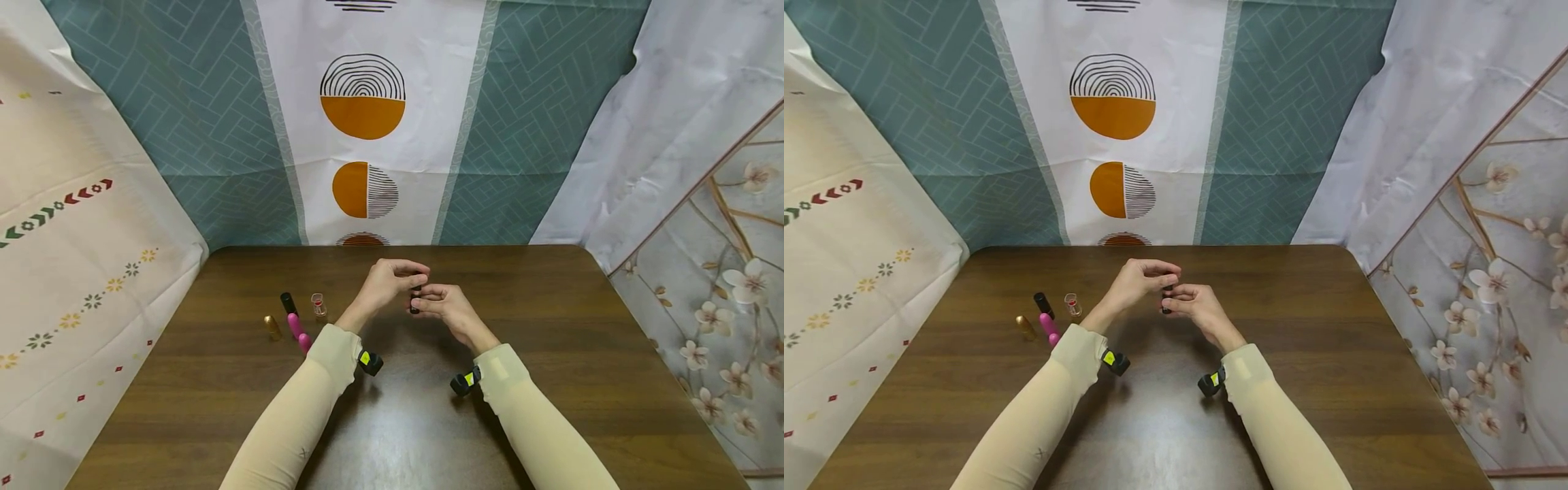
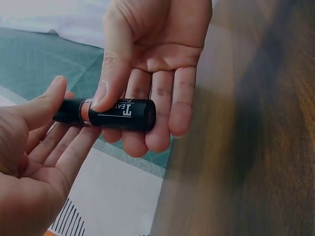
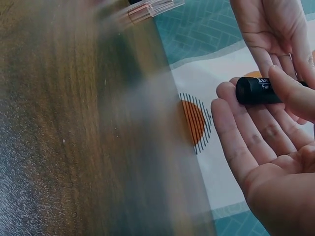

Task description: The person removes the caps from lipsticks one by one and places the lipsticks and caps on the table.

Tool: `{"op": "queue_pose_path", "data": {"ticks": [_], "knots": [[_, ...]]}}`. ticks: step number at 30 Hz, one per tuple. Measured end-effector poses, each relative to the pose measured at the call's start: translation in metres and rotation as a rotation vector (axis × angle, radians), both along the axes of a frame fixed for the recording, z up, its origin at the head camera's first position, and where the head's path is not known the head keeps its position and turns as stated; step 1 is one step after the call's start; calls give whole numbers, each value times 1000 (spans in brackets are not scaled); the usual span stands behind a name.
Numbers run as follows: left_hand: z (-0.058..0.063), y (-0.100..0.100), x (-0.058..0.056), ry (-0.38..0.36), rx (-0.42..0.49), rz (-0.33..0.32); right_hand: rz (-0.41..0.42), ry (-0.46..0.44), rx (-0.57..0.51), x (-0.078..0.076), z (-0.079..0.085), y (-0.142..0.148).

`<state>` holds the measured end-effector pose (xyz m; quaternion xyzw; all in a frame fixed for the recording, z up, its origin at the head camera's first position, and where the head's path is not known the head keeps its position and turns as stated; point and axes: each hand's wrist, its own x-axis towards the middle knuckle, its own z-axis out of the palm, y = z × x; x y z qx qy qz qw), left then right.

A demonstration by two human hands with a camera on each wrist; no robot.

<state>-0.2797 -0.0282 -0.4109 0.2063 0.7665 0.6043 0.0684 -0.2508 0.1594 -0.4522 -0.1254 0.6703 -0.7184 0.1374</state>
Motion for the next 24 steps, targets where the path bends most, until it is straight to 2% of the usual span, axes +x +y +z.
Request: {"op": "queue_pose_path", "data": {"ticks": [15,24], "knots": [[-2,1,-1,11,8,40,-11,38,35,1,-2,-1],[-3,0,-1,-33,35,46,-11,71,81,3,-1,-2]]}}
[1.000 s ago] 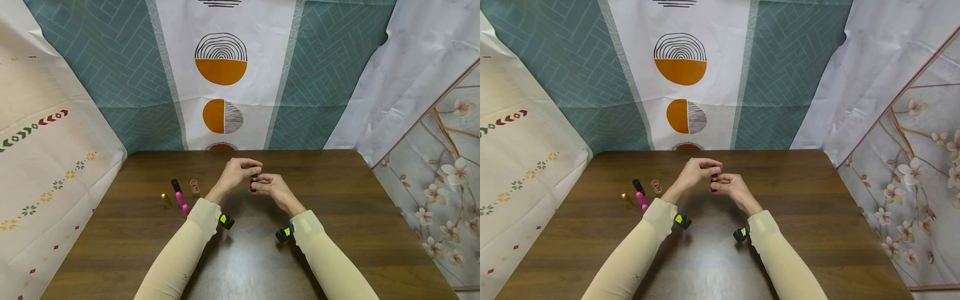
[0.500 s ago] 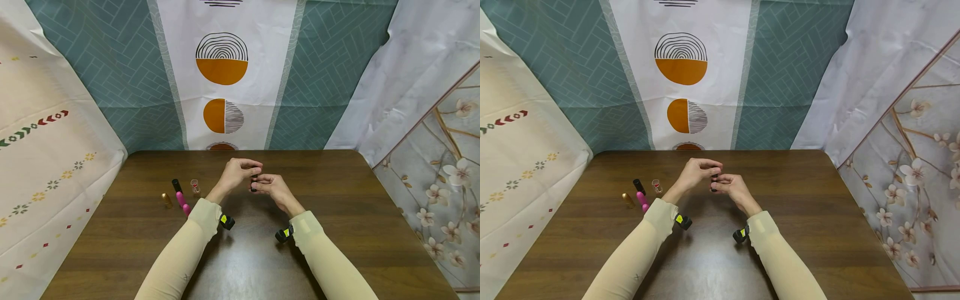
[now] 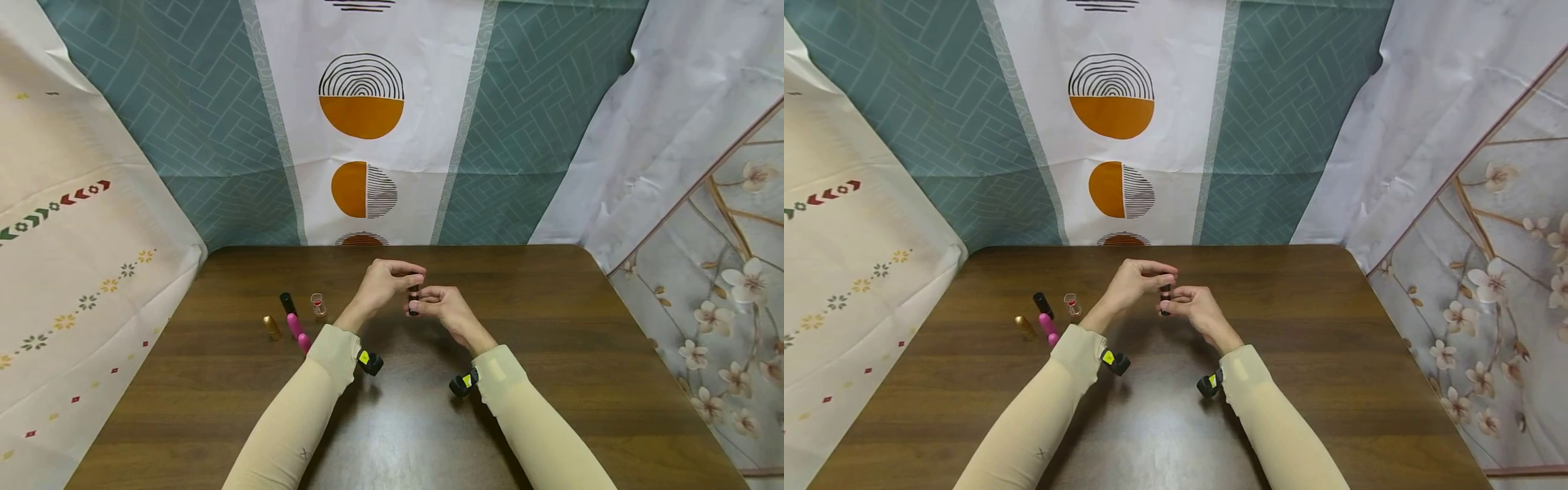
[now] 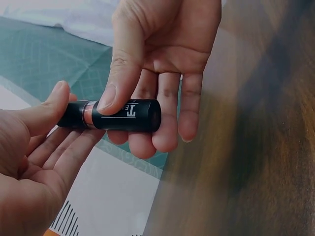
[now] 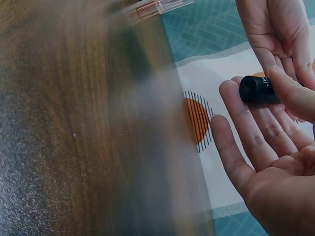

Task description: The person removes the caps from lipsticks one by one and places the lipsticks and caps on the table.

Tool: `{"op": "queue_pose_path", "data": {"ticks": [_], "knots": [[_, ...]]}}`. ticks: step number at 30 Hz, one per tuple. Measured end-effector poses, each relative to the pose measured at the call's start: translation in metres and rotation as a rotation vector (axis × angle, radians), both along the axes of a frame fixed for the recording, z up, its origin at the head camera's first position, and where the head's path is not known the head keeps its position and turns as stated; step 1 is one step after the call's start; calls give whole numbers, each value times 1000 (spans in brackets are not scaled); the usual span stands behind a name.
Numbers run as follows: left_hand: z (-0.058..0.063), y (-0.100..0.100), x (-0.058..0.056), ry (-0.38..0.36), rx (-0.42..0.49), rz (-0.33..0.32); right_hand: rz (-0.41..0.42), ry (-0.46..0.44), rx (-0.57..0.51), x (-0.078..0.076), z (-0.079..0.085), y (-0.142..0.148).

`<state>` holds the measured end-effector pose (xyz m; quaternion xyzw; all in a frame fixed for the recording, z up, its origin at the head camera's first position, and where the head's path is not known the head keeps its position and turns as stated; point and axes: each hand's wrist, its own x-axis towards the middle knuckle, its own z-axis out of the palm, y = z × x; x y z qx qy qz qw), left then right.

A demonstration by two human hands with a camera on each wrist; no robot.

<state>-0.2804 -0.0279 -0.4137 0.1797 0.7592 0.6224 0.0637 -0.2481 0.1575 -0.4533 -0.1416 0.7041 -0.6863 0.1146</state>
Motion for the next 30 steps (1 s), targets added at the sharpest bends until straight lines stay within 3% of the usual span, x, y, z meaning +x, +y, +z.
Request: {"op": "queue_pose_path", "data": {"ticks": [11,21,24,28,30], "knots": [[-4,-1,1,-45,51,41,-39,3,51,1,1,-6],[-3,2,1,-60,70,106,-143,55,213,2,9,-13],[-4,2,0,-61,52,140,-190,77,307,3,8,-14],[0,1,-5,-59,130,205,-235,88,476,5,0,-13],[4,-1,-8,-52,180,223,-234,70,501,6,-5,-12]]}}
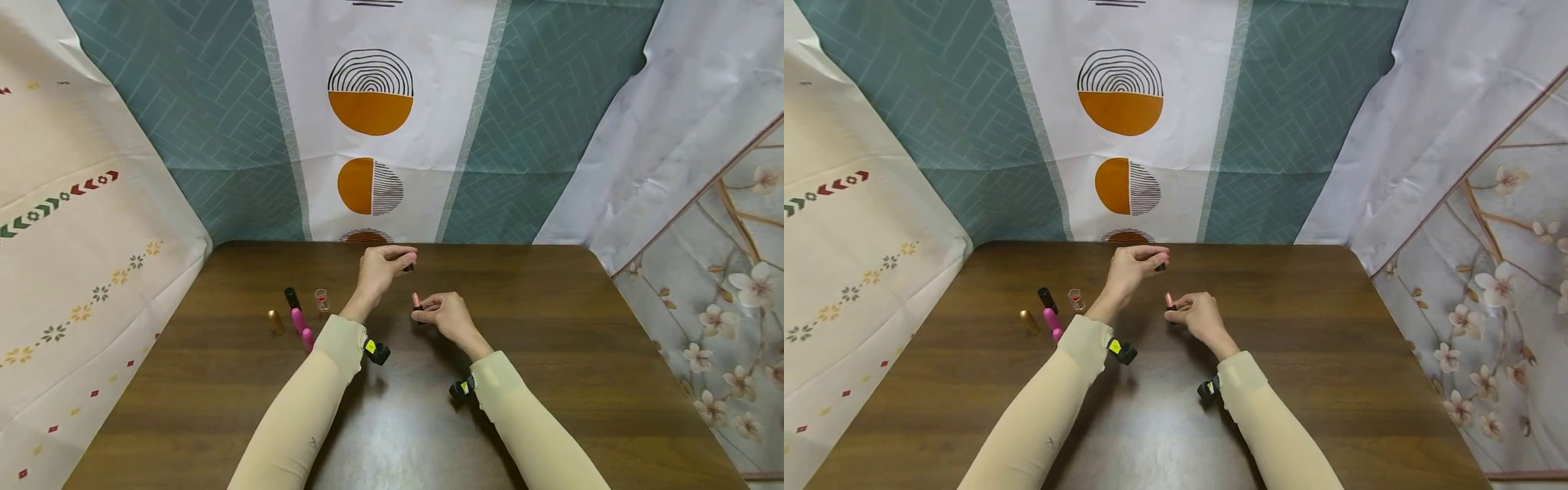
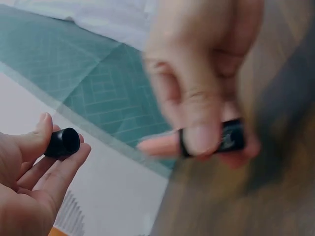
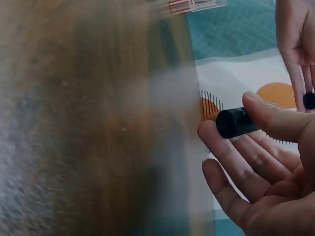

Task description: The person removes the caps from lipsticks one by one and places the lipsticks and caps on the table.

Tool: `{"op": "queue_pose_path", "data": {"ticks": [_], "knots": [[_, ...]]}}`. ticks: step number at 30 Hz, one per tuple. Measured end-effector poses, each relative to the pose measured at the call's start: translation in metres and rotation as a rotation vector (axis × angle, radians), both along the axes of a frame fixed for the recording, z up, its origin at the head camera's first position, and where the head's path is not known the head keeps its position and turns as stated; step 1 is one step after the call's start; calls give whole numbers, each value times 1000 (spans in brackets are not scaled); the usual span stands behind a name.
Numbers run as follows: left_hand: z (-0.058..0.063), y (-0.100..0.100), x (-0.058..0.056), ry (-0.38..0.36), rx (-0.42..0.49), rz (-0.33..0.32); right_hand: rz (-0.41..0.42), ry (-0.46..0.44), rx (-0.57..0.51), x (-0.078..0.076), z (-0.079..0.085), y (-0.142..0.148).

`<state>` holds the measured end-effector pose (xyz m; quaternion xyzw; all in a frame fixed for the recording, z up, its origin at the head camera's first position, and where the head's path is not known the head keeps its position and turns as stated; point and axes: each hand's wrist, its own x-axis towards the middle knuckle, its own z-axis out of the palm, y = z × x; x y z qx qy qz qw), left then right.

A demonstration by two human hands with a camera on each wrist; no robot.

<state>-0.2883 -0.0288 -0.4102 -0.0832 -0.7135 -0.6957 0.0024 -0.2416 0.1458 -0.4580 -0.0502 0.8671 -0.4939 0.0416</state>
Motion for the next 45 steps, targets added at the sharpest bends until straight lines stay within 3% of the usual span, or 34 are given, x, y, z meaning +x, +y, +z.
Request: {"op": "queue_pose_path", "data": {"ticks": [4,15,24,30,39,45], "knots": [[3,-1,-3,4,-21,-6,-12,-16,-66,0,-3,5],[-9,4,-3,57,-171,-12,-28,-40,-203,-4,3,24],[-23,19,-6,73,-130,-50,-76,-13,-218,-14,3,41],[-32,29,-5,83,-149,-68,-117,2,-230,-18,4,54],[-49,41,-3,119,-266,-73,-113,44,-180,-22,0,67],[-46,41,-6,132,-368,-78,-114,51,-182,-27,3,73]]}}
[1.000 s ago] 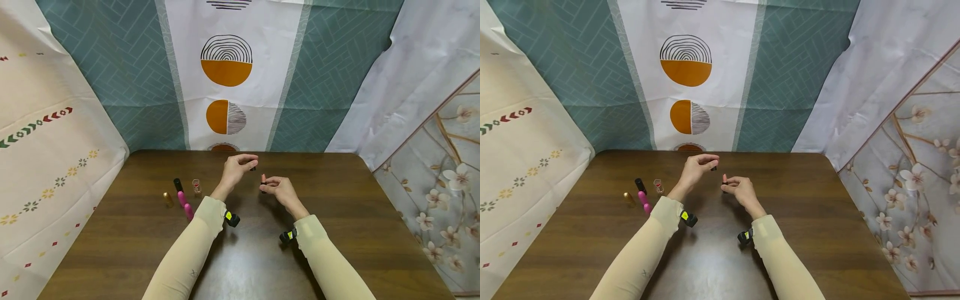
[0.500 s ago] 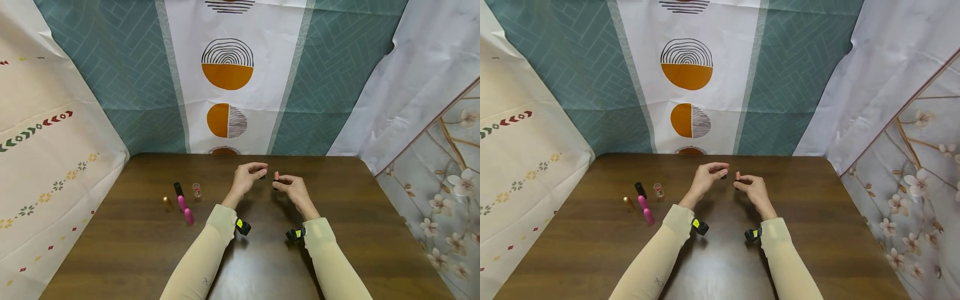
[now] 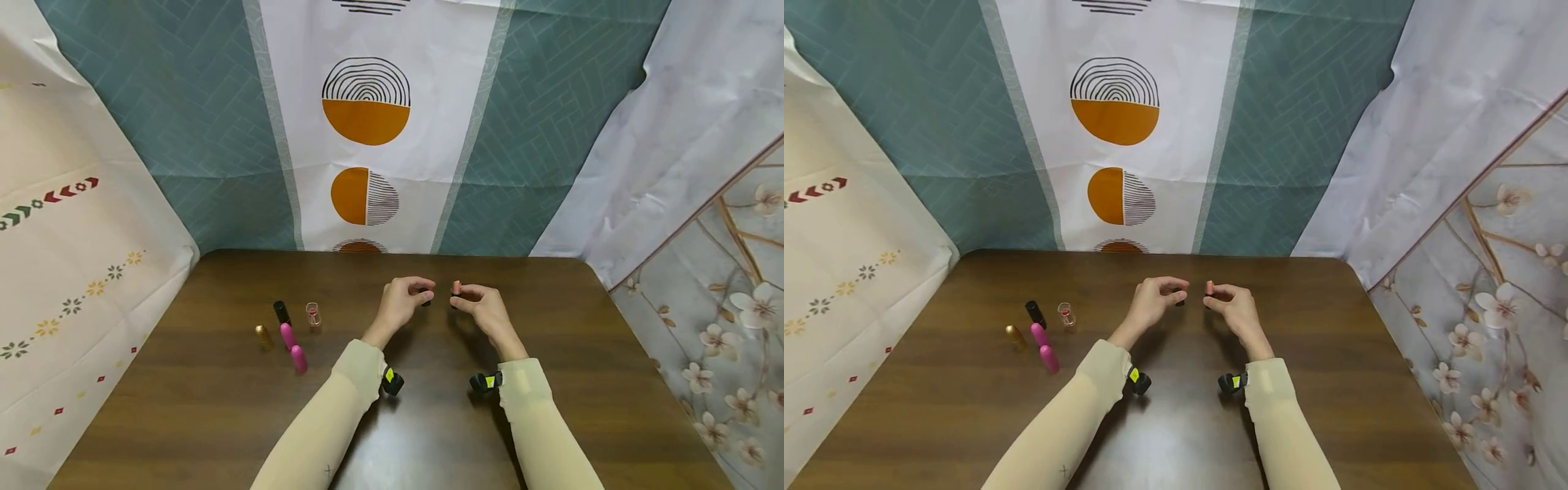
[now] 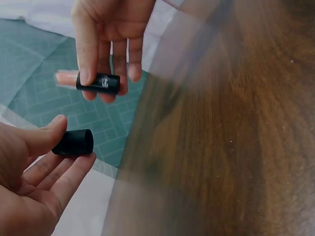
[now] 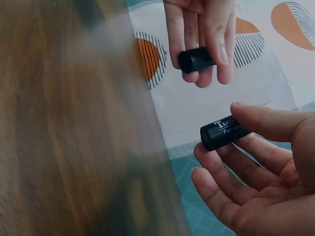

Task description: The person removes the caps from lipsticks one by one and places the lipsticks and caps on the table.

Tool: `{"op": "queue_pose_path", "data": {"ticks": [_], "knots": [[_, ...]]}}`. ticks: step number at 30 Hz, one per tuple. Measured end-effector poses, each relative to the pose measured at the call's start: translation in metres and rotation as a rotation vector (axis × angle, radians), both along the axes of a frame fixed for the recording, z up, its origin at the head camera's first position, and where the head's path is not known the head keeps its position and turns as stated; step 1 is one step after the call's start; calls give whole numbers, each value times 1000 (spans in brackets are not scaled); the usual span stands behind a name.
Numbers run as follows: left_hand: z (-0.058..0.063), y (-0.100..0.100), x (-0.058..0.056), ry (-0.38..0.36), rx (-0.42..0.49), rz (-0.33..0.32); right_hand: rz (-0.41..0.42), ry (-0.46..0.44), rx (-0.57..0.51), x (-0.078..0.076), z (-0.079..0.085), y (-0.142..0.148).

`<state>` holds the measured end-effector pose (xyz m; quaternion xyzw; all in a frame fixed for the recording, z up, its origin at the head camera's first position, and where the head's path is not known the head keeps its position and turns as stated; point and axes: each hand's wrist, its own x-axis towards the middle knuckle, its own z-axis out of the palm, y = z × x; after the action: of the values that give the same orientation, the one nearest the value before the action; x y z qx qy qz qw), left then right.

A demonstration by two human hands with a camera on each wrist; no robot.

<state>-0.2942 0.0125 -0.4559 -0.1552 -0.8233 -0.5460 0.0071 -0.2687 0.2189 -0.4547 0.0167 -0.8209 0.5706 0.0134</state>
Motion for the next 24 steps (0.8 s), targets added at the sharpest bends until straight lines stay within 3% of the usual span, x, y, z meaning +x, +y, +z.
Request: {"op": "queue_pose_path", "data": {"ticks": [7,16,24], "knots": [[4,14,-4,-2,-47,-28,-11,14,-32,0,3,12],[-9,35,-5,-15,-41,-63,-37,-6,19,0,-5,21],[-20,42,-8,-37,-26,-24,-65,7,88,-4,-16,22]]}}
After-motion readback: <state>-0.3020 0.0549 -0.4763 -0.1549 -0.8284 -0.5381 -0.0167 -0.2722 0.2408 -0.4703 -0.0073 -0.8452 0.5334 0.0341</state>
